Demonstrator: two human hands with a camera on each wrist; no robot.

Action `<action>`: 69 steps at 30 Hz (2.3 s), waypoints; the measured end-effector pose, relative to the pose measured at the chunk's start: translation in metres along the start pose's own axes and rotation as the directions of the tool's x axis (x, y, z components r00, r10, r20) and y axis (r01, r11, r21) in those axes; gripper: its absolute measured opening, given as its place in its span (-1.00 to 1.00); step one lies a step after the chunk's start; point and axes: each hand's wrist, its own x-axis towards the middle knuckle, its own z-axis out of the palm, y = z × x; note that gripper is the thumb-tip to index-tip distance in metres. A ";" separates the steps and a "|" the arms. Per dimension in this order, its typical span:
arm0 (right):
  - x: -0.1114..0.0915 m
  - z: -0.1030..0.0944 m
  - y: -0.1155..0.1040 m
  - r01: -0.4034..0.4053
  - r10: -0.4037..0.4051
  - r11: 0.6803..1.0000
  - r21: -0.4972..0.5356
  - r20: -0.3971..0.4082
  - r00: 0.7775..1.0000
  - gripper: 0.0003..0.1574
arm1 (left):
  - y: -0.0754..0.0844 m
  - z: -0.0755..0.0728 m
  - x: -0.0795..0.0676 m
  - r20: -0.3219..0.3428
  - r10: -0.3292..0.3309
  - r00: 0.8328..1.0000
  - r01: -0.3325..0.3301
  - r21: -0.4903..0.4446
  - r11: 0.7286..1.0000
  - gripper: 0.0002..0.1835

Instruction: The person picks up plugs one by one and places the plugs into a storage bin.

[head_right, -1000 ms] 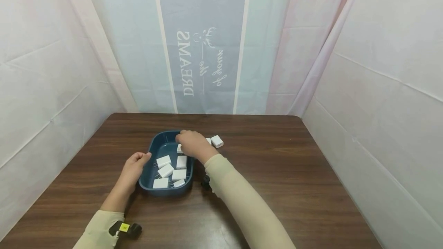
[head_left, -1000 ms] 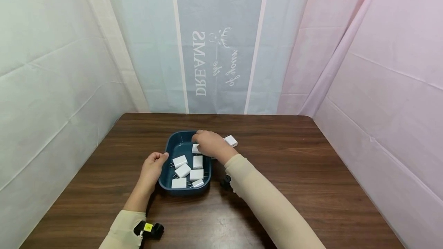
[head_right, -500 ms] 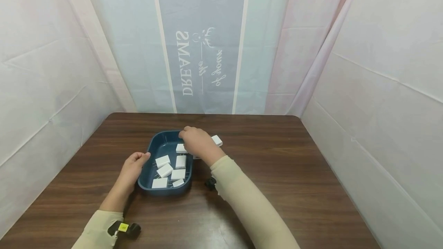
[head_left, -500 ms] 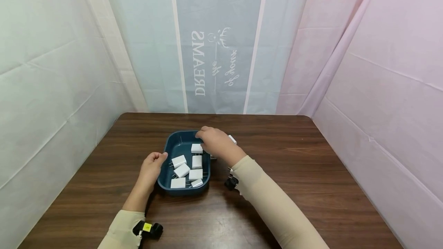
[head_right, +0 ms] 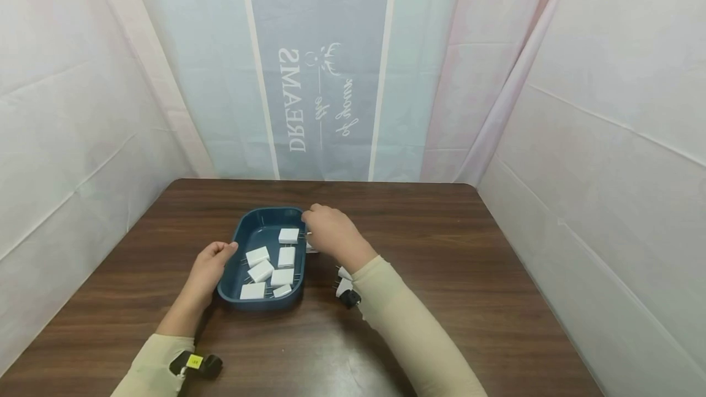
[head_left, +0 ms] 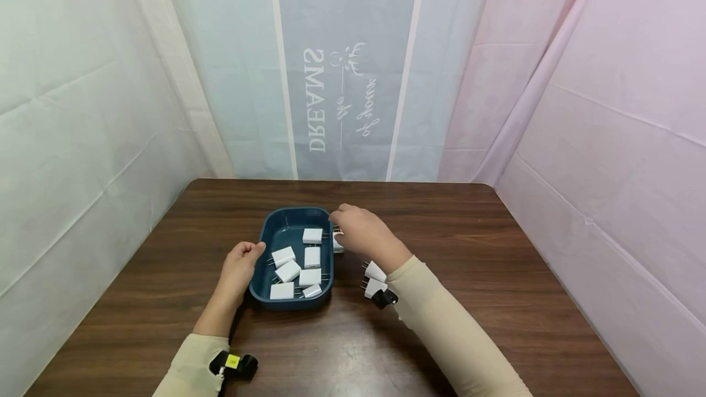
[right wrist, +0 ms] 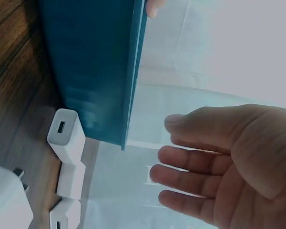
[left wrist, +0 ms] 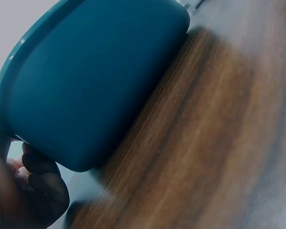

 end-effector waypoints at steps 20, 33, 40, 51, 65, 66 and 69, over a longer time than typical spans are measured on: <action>-0.038 0.003 0.016 -0.150 0.140 0.987 0.053 0.156 0.978 -0.77 | 0.001 0.000 -0.004 0.009 -0.025 1.000 0.025 -0.007 1.000 -0.56; -0.044 0.017 0.019 -0.237 0.226 0.971 0.017 0.233 0.946 -0.73 | 0.000 0.000 -0.005 0.011 -0.020 1.000 0.021 -0.008 1.000 -0.55; -0.044 0.023 0.018 -0.270 0.265 0.963 -0.019 0.276 0.924 -0.76 | 0.001 0.000 -0.005 0.015 -0.022 1.000 0.022 -0.016 1.000 -0.55; -0.045 0.027 0.017 -0.307 0.306 0.951 -0.047 0.315 0.898 -0.78 | 0.001 -0.002 -0.005 0.013 -0.016 1.000 0.016 -0.013 1.000 -0.55; -0.048 0.026 0.017 -0.318 0.316 0.947 -0.049 0.325 0.891 -0.91 | -0.002 0.001 -0.004 -0.002 -0.016 1.000 0.016 -0.005 1.000 -0.56; -0.048 0.026 0.017 -0.330 0.325 0.943 -0.044 0.332 0.886 -0.90 | -0.002 0.001 -0.004 -0.003 -0.012 1.000 0.012 -0.006 1.000 -0.56; -0.050 0.025 0.018 -0.360 0.352 0.932 -0.040 0.341 0.872 -0.85 | -0.002 0.001 -0.004 0.001 -0.013 1.000 0.013 -0.002 1.000 -0.56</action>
